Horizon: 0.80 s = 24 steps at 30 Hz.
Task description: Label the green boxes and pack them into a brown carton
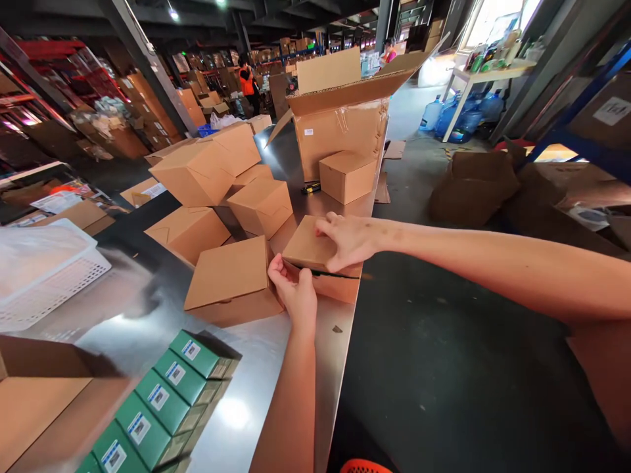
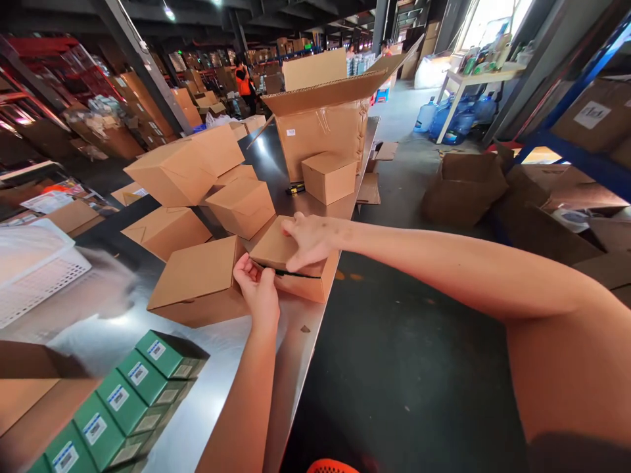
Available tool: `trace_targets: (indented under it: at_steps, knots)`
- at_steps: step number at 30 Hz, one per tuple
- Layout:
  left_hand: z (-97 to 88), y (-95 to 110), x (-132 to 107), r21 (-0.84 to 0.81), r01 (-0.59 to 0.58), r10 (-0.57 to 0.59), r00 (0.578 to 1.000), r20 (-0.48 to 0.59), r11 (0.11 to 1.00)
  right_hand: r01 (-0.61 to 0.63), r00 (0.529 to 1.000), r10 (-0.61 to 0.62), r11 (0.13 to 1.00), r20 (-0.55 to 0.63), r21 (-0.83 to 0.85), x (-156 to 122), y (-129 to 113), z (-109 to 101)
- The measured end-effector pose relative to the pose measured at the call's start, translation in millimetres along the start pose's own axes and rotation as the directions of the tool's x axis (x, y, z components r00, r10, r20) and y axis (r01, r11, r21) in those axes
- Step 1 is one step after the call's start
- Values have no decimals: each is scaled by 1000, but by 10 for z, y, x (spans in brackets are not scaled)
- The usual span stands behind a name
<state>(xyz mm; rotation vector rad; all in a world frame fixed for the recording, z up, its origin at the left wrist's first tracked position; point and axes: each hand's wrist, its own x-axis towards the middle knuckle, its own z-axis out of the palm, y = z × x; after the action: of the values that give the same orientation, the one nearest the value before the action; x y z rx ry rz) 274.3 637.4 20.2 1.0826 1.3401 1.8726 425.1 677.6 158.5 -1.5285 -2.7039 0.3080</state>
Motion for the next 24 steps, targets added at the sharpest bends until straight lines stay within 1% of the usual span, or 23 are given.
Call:
trace_targets:
  at_steps: [2, 4, 5, 6, 7, 8, 9, 10, 11, 12, 13, 14, 15, 16, 17, 19, 21, 22, 24]
  knots:
    - [-5, 10, 0, 11, -1, 1, 1000, 14, 1000, 48, 999, -45, 994, -30, 103, -2, 50, -191]
    - [-16, 37, -8, 27, -14, 13, 1000, 25, 1000, 120, 992, -104, 961, -77, 248, -24, 78, -441]
    - [-23, 59, -14, 29, -25, 24, 999, 24, 999, 151, 987, -120, 927, -111, 342, -45, 70, -558]
    - [-32, 85, -20, 36, -45, 44, 999, 25, 998, 173, 981, -111, 874, -162, 454, -72, 42, -654]
    - [-42, 115, -26, 55, -74, 73, 997, 32, 996, 186, 972, -63, 801, -228, 569, -101, -4, -717]
    - [-53, 145, -30, 90, -114, 110, 993, 46, 989, 195, 957, 14, 714, -291, 673, -129, -66, -743]
    - [-65, 172, -32, 137, -160, 152, 986, 66, 978, 208, 932, 95, 649, -349, 732, -152, -135, -729]
    - [-76, 194, -32, 190, -207, 193, 977, 88, 960, 225, 900, 152, 640, -408, 735, -168, -205, -679]
    - [-86, 208, -31, 240, -248, 228, 968, 109, 938, 239, 866, 164, 695, -473, 678, -172, -267, -601]
    - [-94, 214, -28, 278, -277, 252, 960, 122, 920, 236, 835, 127, 796, -535, 558, -166, -318, -505]
    - [-99, 211, -27, 298, -292, 266, 956, 126, 909, 211, 813, 55, 900, -580, 381, -150, -353, -404]
    - [-101, 202, -26, 307, -305, 276, 952, 134, 902, 168, 802, -28, 969, -597, 180, -129, -374, -307]
    - [-102, 188, -27, 308, -319, 287, 947, 145, 896, 122, 803, -107, 992, -586, -15, -106, -385, -223]
    - [-101, 174, -29, 307, -336, 302, 941, 156, 890, 89, 815, -171, 981, -554, -172, -86, -390, -156]
    - [-101, 163, -30, 310, -355, 318, 934, 165, 882, 72, 828, -222, 953, -515, -295, -71, -394, -107]
    - [-105, 157, -26, 345, -369, 330, 929, 168, 863, 72, 841, -295, 891, -454, -448, -59, -402, -49]
    - [-118, 177, -10, 398, -336, 297, 942, 158, 854, 86, 854, -327, 856, -404, -510, -61, -410, -12]
    - [-125, 194, 1, 420, -310, 266, 950, 162, 853, 90, 880, -309, 855, -361, -511, -60, -410, 8]
    - [-137, 225, 20, 440, -259, 200, 964, 178, 860, 93, 956, -203, 893, -210, -441, -47, -402, 48]
